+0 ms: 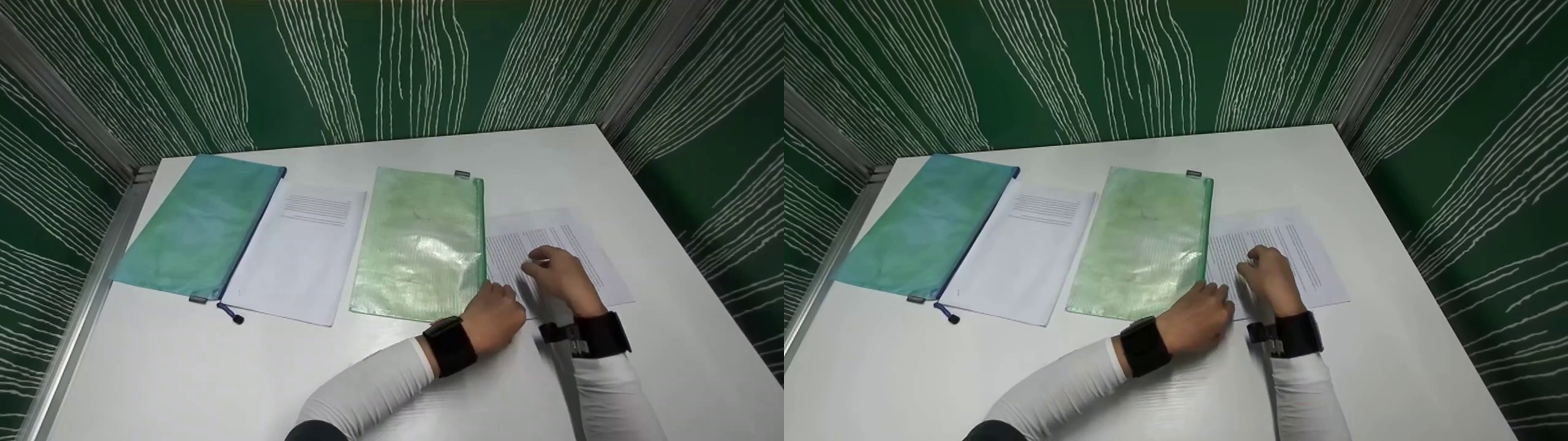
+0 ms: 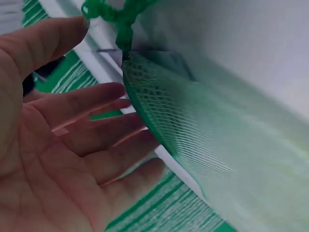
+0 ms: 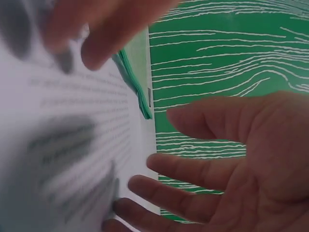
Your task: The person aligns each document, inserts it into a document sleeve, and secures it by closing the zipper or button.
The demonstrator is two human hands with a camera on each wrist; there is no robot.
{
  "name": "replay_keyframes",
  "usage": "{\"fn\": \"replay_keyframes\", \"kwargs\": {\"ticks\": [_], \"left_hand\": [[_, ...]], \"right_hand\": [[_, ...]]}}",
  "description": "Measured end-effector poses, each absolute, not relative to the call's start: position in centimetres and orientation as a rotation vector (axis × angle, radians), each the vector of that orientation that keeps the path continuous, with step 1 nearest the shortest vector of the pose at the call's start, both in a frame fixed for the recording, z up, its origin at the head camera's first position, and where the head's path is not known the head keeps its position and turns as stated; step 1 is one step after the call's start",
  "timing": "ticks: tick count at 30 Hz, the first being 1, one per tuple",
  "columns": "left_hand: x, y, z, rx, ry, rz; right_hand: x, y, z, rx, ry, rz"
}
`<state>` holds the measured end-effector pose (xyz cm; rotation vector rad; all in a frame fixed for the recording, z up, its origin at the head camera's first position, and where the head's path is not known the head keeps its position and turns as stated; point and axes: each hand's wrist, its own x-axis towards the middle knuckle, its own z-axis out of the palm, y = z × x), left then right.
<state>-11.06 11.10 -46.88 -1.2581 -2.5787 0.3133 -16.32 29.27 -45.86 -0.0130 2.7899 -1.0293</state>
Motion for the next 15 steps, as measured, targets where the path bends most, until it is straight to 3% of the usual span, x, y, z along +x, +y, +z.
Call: {"fn": "replay_keyframes", "kwargs": {"ticks": [15], "left_hand": [[-11.8, 14.4, -46.6, -1.174, -2.754, 0.259]], "right_hand": [[-12.8, 31.6, -45.0, 0.024, 2.723, -0.932]]}}
